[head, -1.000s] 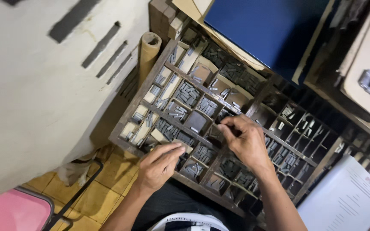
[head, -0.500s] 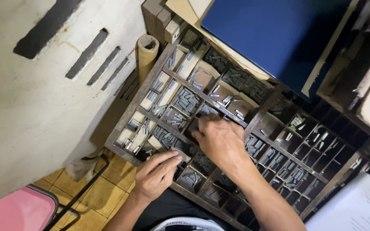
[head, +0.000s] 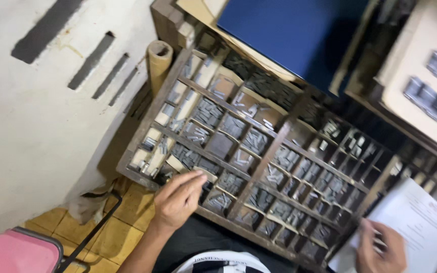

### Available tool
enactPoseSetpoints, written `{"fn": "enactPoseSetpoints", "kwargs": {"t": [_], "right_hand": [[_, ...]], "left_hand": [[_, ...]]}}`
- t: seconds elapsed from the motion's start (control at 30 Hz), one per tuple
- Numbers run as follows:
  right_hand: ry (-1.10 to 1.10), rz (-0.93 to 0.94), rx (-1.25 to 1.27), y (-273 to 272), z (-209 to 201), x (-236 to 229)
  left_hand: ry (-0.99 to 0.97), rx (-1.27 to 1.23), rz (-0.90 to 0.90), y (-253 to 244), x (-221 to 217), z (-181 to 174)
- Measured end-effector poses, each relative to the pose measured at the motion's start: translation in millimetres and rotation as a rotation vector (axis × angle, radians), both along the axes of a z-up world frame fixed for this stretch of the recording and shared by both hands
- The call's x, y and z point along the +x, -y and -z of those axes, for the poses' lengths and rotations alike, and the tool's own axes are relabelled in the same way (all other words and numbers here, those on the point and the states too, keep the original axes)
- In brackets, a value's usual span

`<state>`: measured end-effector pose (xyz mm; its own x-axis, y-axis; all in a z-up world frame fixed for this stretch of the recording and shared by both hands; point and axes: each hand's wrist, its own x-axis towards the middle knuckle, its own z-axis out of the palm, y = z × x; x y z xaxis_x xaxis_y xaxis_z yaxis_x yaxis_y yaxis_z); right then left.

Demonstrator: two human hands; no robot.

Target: The person picks up small metal printing type pieces from a compartmentalized tray and arranges them in rows on a flat surface. They repeatedly select individual letters, place them in sequence, and occasionally adjust the position of the pieces.

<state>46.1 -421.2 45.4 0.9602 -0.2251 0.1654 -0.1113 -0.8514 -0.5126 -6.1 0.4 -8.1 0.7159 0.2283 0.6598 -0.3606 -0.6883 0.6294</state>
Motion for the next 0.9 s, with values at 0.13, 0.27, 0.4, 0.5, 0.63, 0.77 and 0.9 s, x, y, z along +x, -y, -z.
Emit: {"fn": "enactPoseSetpoints", "kwargs": {"t": [0.13,0.27,0.4,0.5,0.63,0.77,0.9], "right_hand": [[0.349,0.072,-0.547,137,56,-57],[-0.302,0.486,-0.398,126,26,-76],[-0.075,0.468,-0.324,171,78,-102],[0.015,0.505,-0.19,180,68,-102],[-0.029,0.642,0.092,159,20,-88],[-0.017,0.563,0.268,168,26,-80],[-0.01,0.514,0.766,171,43,-78]], "left_hand": [[0.061,-0.042,-0.008,10,5,-14],[0.053,-0.06,0.103,42,-4,4],[-0.058,-0.245,0.268,95,-5,-40],[-0.18,-0.363,0.504,147,0,-43],[-0.336,-0.468,0.836,215,17,-41],[-0.498,-0.59,0.845,266,33,-50],[-0.691,-0.698,0.89,297,41,-15]]}}
